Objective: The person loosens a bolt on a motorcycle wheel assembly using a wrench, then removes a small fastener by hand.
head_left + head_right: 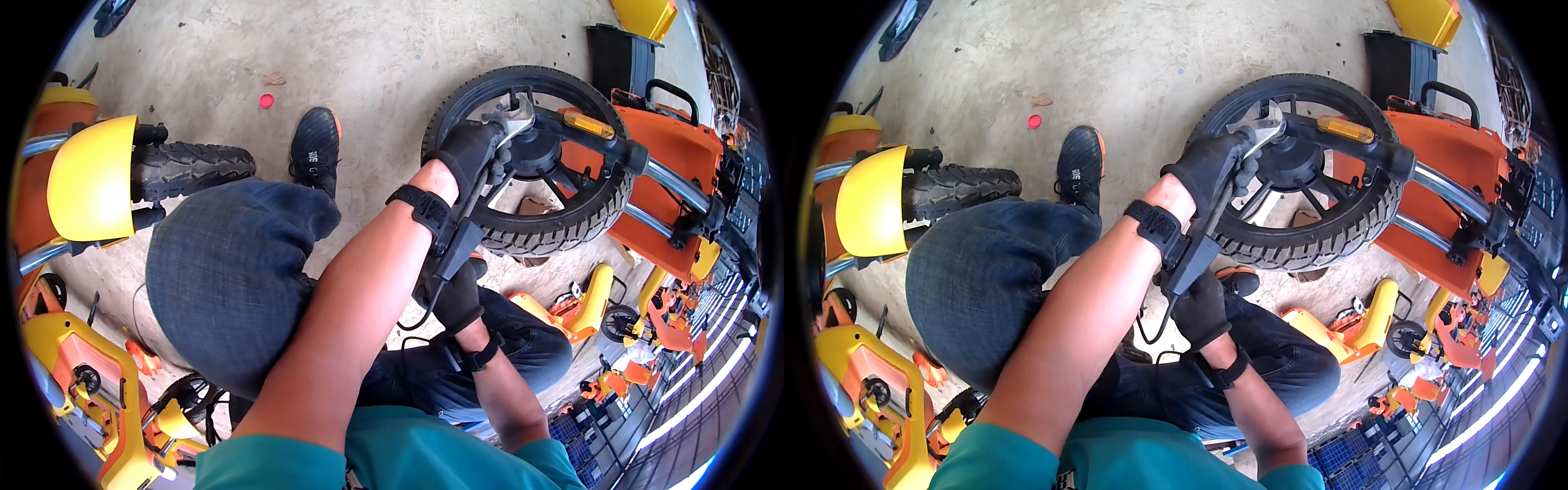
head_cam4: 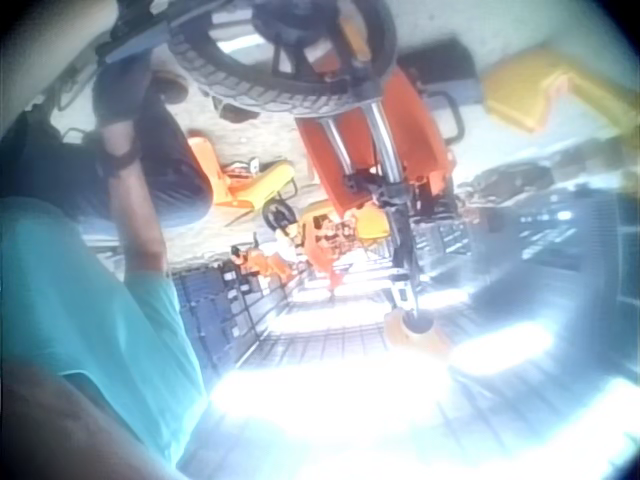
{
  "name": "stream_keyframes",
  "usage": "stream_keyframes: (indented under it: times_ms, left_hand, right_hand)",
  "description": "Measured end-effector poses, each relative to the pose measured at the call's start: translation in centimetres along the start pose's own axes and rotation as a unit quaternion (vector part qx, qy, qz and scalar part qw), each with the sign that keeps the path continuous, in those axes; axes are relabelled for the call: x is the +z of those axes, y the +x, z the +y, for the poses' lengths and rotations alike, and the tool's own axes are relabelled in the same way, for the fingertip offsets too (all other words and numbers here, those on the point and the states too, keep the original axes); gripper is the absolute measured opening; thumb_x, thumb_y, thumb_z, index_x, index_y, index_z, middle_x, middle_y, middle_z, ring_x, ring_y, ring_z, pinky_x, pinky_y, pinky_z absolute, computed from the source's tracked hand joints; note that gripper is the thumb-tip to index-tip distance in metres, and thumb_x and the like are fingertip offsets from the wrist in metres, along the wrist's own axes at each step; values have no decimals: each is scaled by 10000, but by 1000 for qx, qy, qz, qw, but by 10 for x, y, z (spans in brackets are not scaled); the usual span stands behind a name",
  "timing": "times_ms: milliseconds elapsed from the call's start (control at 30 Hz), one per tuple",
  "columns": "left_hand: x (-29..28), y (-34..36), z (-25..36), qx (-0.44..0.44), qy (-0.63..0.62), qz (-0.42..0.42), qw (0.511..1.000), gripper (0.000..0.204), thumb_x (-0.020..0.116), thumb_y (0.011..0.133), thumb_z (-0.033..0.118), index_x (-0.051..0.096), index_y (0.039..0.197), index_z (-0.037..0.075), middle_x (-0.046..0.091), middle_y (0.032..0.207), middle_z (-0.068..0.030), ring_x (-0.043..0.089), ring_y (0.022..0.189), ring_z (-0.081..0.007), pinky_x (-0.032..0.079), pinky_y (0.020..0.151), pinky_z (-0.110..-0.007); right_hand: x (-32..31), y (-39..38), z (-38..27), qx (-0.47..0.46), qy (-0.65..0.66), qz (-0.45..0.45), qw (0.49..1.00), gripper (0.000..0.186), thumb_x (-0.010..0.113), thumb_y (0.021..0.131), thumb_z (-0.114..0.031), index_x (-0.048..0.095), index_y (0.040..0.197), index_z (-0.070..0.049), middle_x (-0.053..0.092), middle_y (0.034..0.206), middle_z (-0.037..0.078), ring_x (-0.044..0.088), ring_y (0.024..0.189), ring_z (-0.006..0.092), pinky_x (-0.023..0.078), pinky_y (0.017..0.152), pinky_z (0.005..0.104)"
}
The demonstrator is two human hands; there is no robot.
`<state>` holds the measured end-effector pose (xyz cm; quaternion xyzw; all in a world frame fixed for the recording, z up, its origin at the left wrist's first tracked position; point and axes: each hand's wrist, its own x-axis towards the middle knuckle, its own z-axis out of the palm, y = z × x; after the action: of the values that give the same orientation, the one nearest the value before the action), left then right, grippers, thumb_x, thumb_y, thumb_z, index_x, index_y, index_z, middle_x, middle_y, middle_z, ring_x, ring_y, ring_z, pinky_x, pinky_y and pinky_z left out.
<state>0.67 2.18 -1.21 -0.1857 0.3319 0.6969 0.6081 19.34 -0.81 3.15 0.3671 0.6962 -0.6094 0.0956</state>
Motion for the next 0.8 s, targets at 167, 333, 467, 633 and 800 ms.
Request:
stream_keyframes:
  times_ms: [167,333,467,633,800]
  left_hand:
    - [-4,4,2,4,25,-5,1000,277,553,899,315,575,786,63,527,586,-9,480,462,-98,403,432,-225]
    - [-6,2,7,0,68,15,998,322,581,877,360,579,771,56,515,562,-8,470,448,-91,391,421,-223]
    - [-11,4,7,-4,59,-1,998,321,559,896,349,587,781,51,525,574,-12,475,449,-96,394,422,-224]
    - [-13,1,11,-14,96,-11,995,295,534,912,351,601,840,72,554,634,-8,495,486,-99,431,462,-234]
    - [-6,-12,18,-37,140,34,989,394,513,900,486,602,902,102,554,645,3,506,527,-95,441,494,-230]
  right_hand:
    - [5,9,6,-88,-150,-27,984,145,600,811,-72,599,928,14,639,779,166,630,697,266,471,618,349]
    - [17,17,12,-29,-39,-21,999,140,583,842,-100,599,926,10,634,774,175,624,700,303,472,617,367]
    - [16,20,6,-10,-124,-80,989,152,558,864,-112,598,955,3,639,807,170,624,740,322,475,644,385]
    - [17,26,6,45,-28,-84,995,205,591,846,-133,588,1012,-13,640,899,187,620,825,334,480,706,384]
    - [23,36,25,-122,-116,-68,983,280,625,812,-177,593,1060,-54,642,929,187,620,854,366,492,714,400]
